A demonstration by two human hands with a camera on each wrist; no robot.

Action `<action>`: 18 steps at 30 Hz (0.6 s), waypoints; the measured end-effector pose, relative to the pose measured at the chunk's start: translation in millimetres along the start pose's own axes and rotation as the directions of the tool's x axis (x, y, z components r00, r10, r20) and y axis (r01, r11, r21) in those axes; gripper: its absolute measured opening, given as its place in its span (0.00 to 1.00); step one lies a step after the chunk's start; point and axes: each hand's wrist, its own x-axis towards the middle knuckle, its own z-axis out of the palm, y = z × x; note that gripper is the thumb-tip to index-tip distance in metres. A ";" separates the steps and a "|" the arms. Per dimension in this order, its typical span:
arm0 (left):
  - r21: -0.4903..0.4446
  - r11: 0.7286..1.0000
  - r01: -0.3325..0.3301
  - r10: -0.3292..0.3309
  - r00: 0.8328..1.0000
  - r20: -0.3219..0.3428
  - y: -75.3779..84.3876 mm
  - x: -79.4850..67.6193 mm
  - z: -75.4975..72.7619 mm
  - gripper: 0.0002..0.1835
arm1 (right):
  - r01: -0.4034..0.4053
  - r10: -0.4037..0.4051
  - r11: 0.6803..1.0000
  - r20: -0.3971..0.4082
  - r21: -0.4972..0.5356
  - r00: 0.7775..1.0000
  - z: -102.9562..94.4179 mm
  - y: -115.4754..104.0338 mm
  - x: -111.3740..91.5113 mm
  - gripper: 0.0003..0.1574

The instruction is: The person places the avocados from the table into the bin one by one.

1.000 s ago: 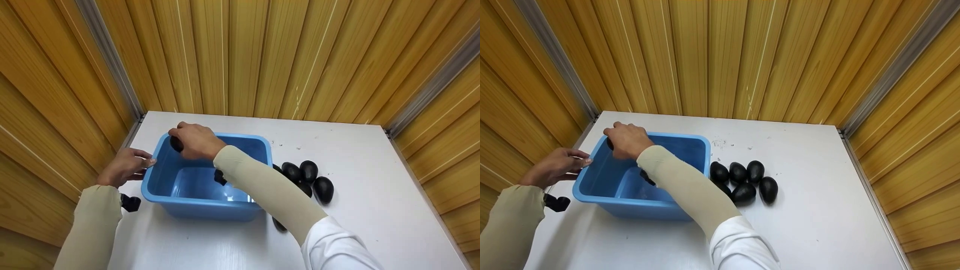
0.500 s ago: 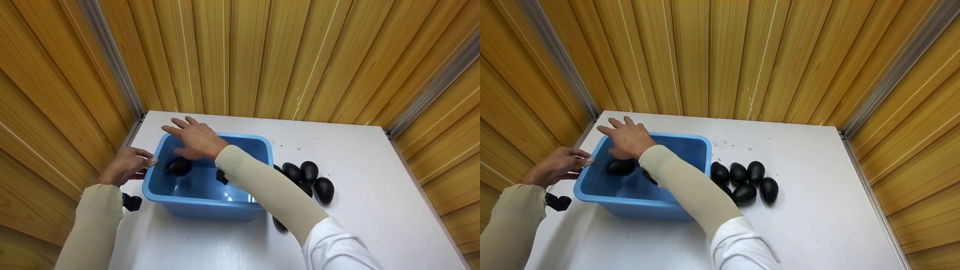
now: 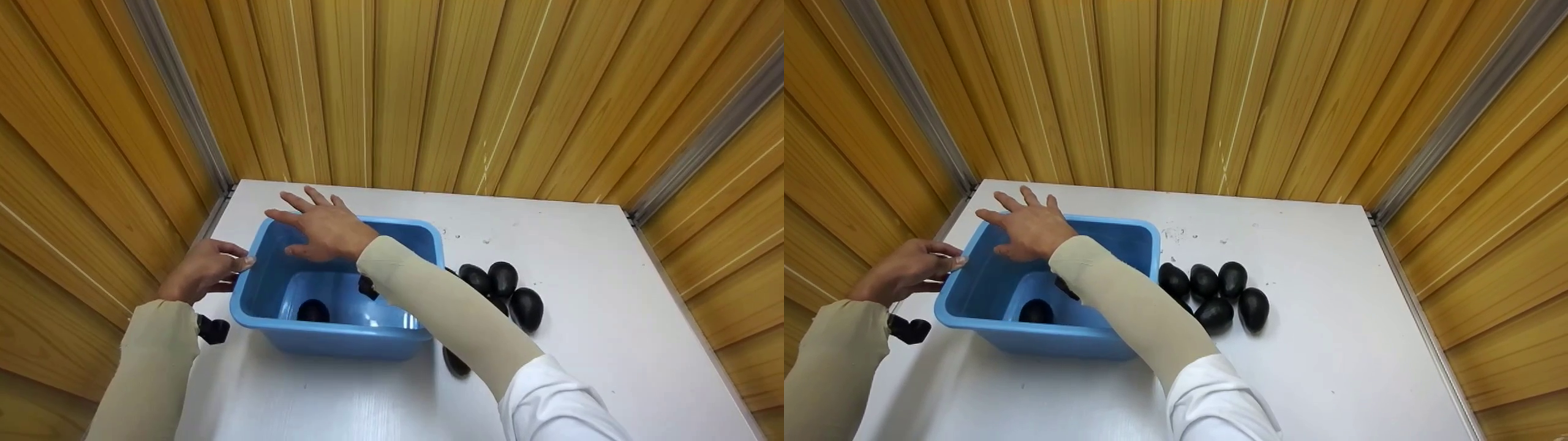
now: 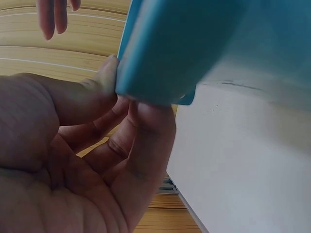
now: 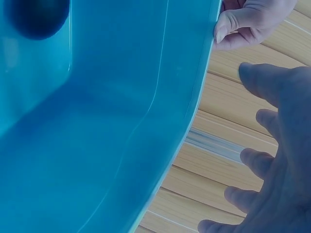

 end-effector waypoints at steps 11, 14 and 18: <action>0.005 1.000 -0.002 0.002 1.000 0.005 0.3 -0.1 -1.2 0.36 | 0.017 -0.016 1.000 0.013 -0.011 1.000 -1.8 7.4 -17.1 0.46; 0.011 1.000 -0.003 0.003 1.000 0.006 -0.2 0.1 -1.7 0.36 | 0.028 -0.028 1.000 0.018 -0.009 0.999 -2.3 9.5 -23.1 0.46; 0.003 1.000 0.000 0.000 1.000 0.011 -0.5 0.3 -1.7 0.36 | 0.044 -0.044 0.999 0.011 -0.019 0.999 -3.4 12.6 -32.5 0.45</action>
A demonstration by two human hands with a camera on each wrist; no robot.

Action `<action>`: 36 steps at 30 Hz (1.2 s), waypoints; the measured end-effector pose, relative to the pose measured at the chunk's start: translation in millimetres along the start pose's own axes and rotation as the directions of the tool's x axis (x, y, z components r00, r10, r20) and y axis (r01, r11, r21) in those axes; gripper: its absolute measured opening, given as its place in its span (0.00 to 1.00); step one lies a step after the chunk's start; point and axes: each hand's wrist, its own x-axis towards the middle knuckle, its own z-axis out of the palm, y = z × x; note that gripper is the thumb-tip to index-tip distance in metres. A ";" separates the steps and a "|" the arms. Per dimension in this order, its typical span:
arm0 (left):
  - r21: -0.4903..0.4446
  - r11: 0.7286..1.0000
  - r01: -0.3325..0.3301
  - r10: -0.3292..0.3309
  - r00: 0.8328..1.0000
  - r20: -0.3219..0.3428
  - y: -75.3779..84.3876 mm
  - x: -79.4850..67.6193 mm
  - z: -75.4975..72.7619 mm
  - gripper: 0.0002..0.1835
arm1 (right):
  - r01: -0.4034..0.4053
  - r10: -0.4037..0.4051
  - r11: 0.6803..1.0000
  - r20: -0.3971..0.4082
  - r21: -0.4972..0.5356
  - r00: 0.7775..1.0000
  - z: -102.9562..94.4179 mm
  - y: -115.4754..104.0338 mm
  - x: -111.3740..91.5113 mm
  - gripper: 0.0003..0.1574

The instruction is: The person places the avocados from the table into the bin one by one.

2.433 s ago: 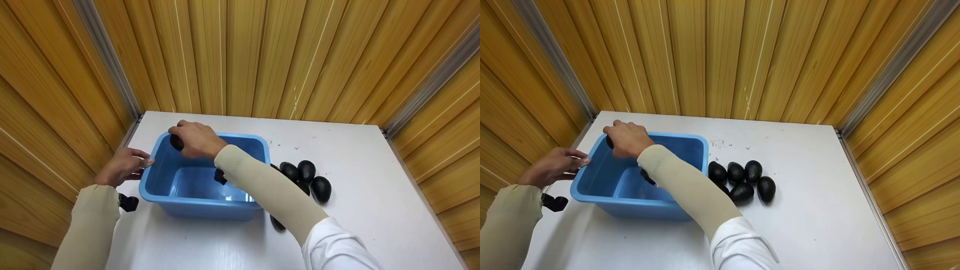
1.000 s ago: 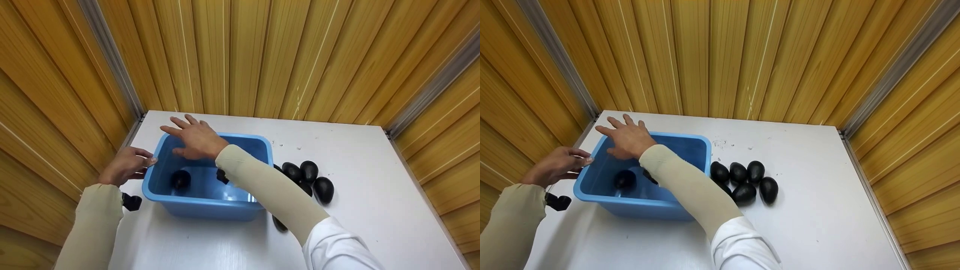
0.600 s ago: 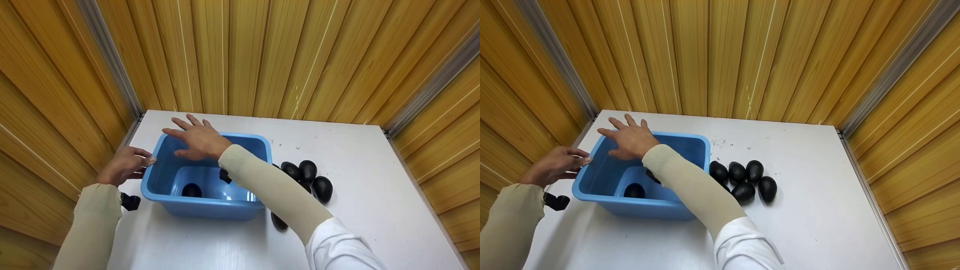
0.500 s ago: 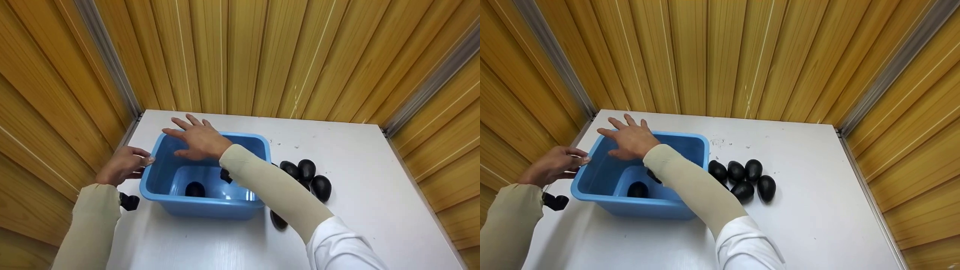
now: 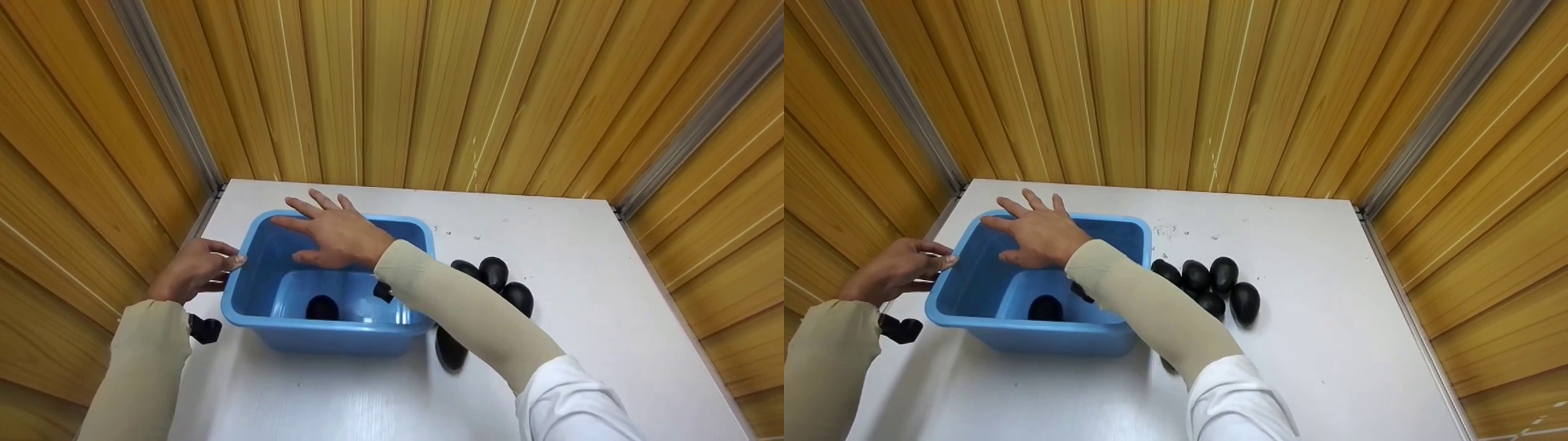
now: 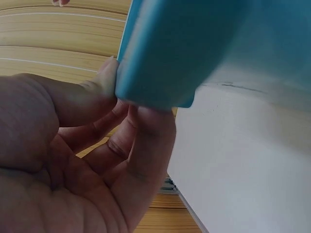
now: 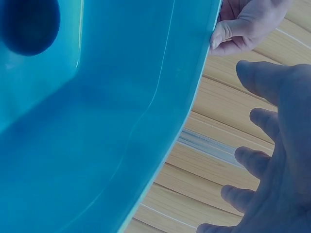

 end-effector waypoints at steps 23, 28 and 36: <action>0.004 1.000 -0.031 0.031 1.000 0.003 -1.9 -1.3 0.0 0.34 | -0.022 0.019 0.999 -0.047 -0.047 0.999 -3.2 23.1 -67.3 0.43; 0.005 1.000 -0.026 0.026 1.000 -0.002 -4.9 -2.8 -2.0 0.34 | -0.019 0.016 0.999 -0.091 -0.032 0.996 -0.4 29.7 -83.5 0.43; 0.005 0.999 -0.038 0.038 0.999 -0.004 -1.6 -1.4 2.2 0.33 | -0.119 0.123 0.992 -0.172 0.033 0.977 9.0 49.3 -120.2 0.43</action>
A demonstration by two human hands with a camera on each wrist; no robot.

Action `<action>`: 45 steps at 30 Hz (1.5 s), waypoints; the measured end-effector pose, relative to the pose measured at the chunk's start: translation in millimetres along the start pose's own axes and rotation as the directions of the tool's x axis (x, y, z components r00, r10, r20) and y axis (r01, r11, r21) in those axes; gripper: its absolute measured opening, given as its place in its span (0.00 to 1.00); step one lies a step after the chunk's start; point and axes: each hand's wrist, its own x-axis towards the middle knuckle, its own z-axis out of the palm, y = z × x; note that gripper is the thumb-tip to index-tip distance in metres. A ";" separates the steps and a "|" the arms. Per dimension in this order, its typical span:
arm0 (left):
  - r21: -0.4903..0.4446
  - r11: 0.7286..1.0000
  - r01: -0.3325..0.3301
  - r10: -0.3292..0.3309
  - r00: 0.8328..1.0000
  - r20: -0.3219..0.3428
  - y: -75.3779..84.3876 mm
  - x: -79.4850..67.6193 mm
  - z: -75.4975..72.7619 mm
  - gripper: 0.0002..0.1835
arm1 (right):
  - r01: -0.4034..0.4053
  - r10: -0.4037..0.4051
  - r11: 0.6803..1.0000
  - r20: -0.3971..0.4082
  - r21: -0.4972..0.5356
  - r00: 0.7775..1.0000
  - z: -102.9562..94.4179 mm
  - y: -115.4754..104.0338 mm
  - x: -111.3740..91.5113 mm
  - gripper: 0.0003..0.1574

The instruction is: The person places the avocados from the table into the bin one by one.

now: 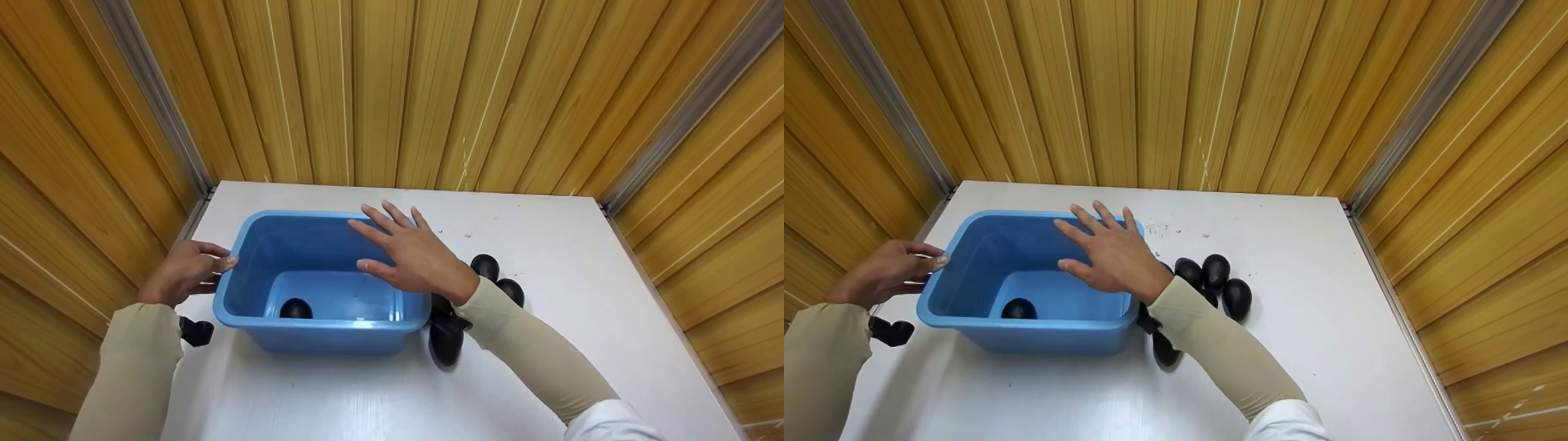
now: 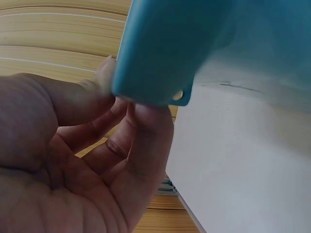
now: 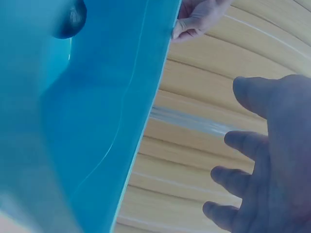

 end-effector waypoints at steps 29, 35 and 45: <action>-0.012 1.000 -0.015 0.015 1.000 0.010 -3.2 1.6 -0.4 0.33 | -0.459 0.618 0.753 -0.266 0.472 0.740 138.1 45.0 -141.3 0.50; -0.012 1.000 -0.013 0.013 1.000 0.011 -2.4 3.4 -0.2 0.32 | -0.507 0.653 0.718 -0.209 0.477 0.728 163.1 47.7 -148.1 0.48; -0.007 1.000 -0.014 0.014 1.000 0.009 -3.6 2.2 -0.1 0.32 | -0.520 0.641 0.723 -0.159 0.456 0.751 185.9 51.1 -146.9 0.55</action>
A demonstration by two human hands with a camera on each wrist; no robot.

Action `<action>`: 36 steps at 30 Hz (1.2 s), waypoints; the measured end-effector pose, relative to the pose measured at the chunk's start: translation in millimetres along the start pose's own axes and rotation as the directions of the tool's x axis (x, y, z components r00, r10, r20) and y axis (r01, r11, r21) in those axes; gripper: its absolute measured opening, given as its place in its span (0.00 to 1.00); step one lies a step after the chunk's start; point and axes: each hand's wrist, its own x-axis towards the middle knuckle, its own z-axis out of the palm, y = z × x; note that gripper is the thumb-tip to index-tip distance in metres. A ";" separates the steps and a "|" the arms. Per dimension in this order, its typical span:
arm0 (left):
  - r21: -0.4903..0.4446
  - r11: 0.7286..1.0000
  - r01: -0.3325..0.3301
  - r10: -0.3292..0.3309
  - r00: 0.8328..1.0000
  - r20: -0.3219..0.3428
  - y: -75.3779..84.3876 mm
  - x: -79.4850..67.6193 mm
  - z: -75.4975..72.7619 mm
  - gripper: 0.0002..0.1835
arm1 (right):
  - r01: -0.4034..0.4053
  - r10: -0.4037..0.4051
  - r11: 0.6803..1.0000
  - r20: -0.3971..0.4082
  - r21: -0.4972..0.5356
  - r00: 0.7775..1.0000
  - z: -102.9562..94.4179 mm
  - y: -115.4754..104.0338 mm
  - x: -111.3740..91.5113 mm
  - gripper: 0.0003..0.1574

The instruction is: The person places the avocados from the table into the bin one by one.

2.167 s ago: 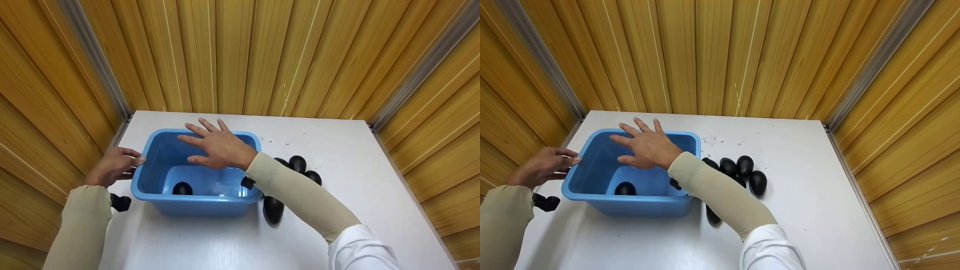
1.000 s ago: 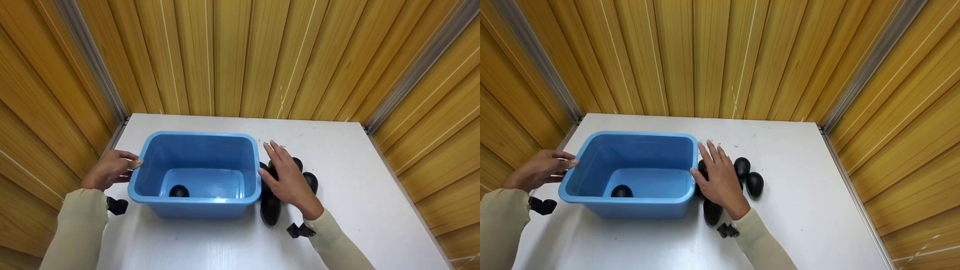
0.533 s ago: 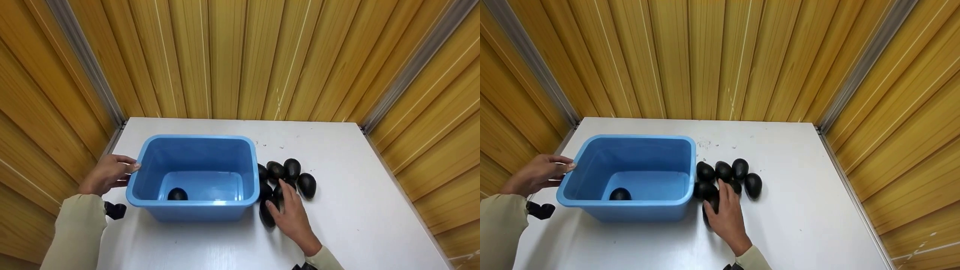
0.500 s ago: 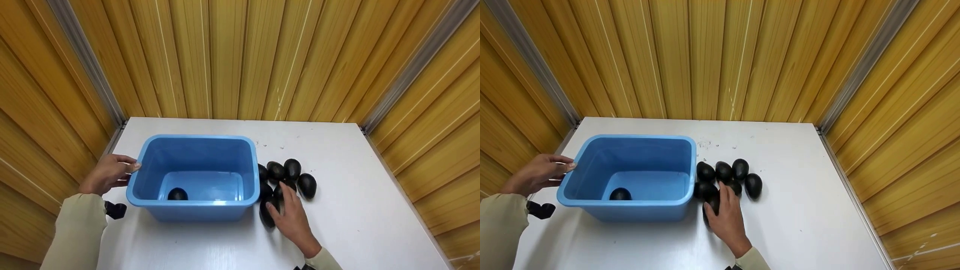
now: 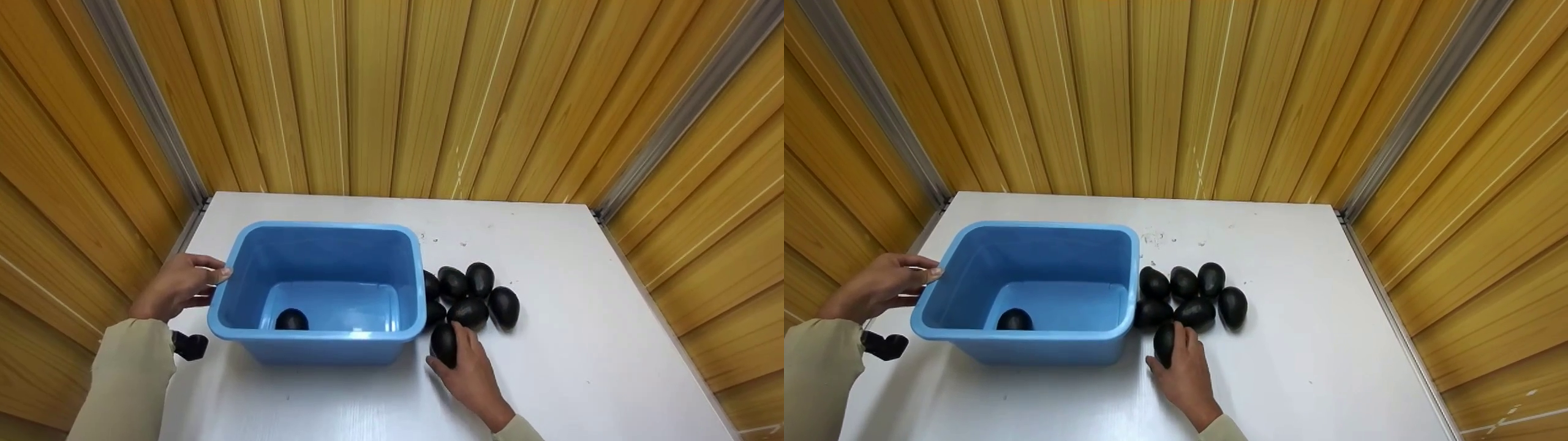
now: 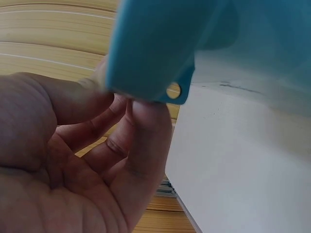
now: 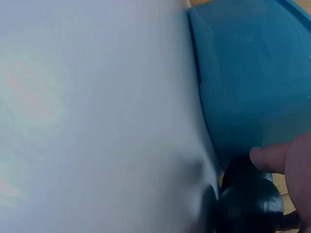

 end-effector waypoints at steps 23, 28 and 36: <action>0.002 1.000 -0.001 0.001 1.000 0.007 -0.8 -1.7 -3.6 0.34 | 0.023 -0.021 1.000 -0.065 0.018 0.998 -4.8 3.9 2.1 0.51; 0.014 1.000 0.006 -0.006 1.000 0.006 -3.3 -4.8 -8.6 0.34 | 0.052 -0.048 0.998 -0.082 0.043 0.995 -11.9 -0.6 3.1 0.51; -0.013 1.000 -0.004 0.004 1.000 -0.004 -1.6 0.2 -1.6 0.33 | 0.075 -0.069 0.996 -0.098 0.054 0.993 -26.3 -7.3 3.9 0.50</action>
